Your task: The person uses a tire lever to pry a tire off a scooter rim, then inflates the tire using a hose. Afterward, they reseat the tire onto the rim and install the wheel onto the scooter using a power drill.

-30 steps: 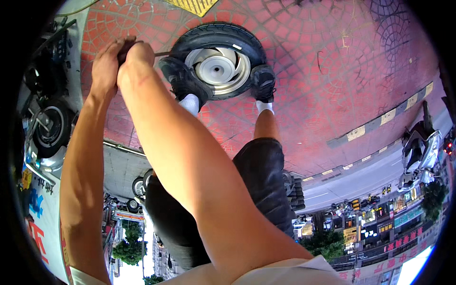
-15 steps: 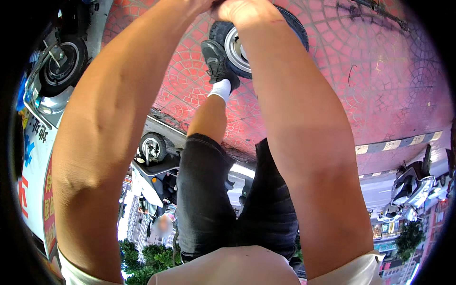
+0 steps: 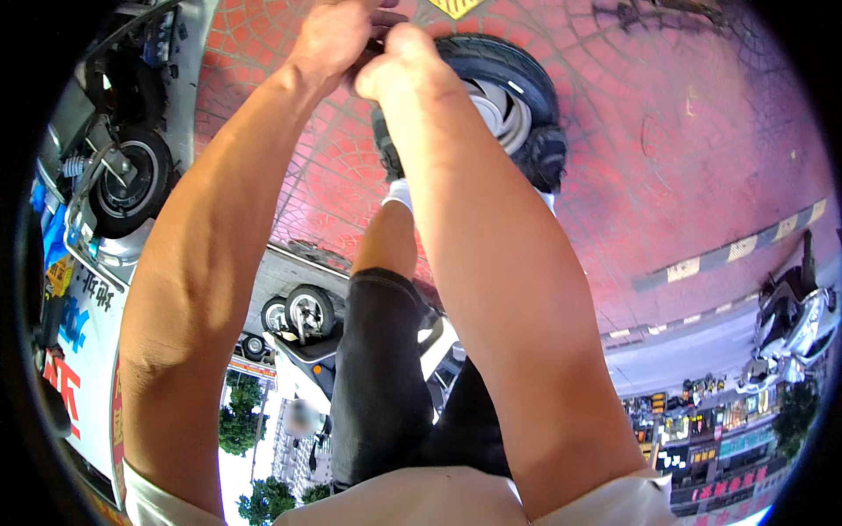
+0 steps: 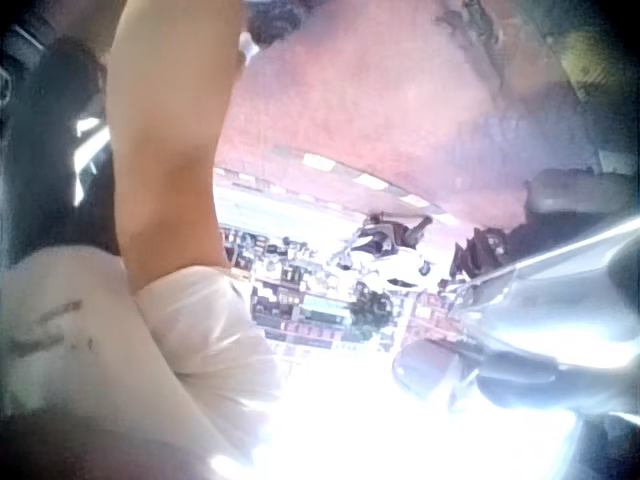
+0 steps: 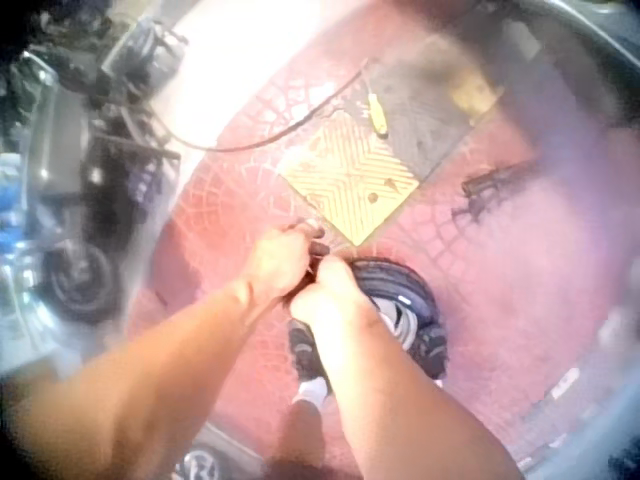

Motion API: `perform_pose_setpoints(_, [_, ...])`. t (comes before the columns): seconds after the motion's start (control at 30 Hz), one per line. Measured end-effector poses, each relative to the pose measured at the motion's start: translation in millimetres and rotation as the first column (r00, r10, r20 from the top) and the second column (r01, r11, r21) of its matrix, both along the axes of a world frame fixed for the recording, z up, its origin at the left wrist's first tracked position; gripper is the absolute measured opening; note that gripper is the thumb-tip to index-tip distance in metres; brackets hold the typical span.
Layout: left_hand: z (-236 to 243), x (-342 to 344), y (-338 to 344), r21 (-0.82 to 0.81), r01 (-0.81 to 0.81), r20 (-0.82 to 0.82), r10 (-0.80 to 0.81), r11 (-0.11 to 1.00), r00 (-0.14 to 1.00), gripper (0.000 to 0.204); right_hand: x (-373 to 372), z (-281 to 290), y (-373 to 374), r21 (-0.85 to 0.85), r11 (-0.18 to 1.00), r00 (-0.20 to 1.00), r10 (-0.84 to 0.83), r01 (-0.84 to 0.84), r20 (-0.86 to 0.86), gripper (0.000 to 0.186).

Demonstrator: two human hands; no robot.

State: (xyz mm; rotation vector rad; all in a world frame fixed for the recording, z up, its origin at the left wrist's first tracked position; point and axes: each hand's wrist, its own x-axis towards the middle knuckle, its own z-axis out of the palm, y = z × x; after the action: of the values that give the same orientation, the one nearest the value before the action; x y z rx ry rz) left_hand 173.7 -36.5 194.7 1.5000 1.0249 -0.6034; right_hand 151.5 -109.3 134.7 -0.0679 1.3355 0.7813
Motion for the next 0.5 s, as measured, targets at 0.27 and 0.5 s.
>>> perform_pose_setpoints(0.27, [-5.9, -46.4, -4.1, 0.091, -0.043, 0.12, 0.032, 0.995, 0.992, 0.037, -18.6, 3.1, 0.2, 0.097, 0.975, 0.98, 0.194, -0.198, 0.048, 0.032])
perform_pose_setpoints(0.5, [10.0, -53.4, -5.7, 0.034, -0.102, 0.107, 0.097, 0.994, 0.989, 0.035, -32.5, 11.2, 3.9, 0.048, 0.991, 0.992, 0.125, -0.126, 0.024, 0.027])
